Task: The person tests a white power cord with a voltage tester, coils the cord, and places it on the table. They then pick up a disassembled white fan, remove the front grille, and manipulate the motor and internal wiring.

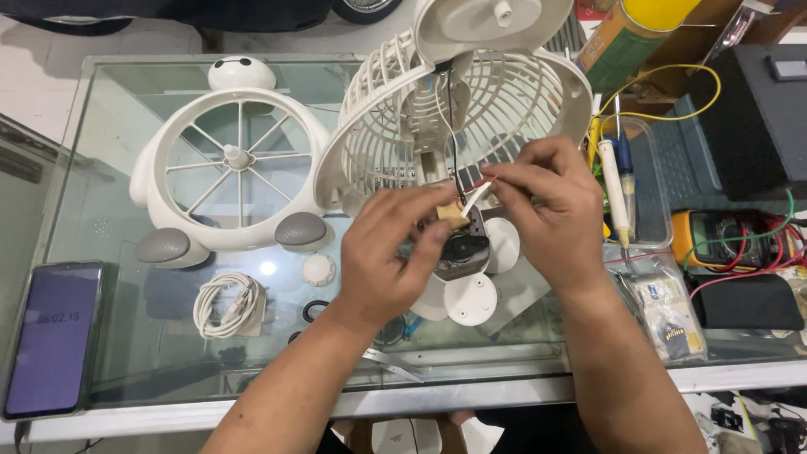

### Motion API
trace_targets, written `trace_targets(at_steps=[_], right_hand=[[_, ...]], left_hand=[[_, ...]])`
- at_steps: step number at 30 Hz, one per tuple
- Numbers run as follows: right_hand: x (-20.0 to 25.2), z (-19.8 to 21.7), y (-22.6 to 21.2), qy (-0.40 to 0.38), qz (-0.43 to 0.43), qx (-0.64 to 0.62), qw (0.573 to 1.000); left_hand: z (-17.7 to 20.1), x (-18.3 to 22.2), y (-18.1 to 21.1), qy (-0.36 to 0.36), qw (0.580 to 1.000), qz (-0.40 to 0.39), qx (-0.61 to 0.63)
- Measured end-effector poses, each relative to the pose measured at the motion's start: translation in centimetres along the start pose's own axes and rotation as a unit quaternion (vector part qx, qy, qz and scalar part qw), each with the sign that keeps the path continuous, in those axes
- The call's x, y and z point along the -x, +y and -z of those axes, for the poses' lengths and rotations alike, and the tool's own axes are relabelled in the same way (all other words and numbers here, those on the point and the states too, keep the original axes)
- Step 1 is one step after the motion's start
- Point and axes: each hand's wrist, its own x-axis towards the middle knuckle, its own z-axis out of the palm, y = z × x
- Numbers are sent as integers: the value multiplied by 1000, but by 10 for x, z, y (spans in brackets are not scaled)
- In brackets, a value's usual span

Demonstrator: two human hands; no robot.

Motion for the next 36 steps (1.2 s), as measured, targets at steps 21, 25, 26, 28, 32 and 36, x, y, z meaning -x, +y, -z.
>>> trace_targets(at_steps=[21,25,26,28,32,36], right_hand=[[8,-27,7,-68,-167,-222,958],[6,-24,14,-94,-192,-266,940],[5,-21,10,-121,-192,-269,936],[5,-16,11,-148,-191,-272,932],[8,-14,16,-156,-205,-265,929],[4,-17,15,-145,-175,-249,942]], left_hand=[[-10,5,-25,-69,981,140,-119],[-14,8,-23,-32,983,156,-95],[-17,14,-27,-23,976,215,-36],[-19,16,-26,-15,962,272,24],[-14,10,-16,-17,927,327,181],[-11,8,-7,-4,916,344,204]])
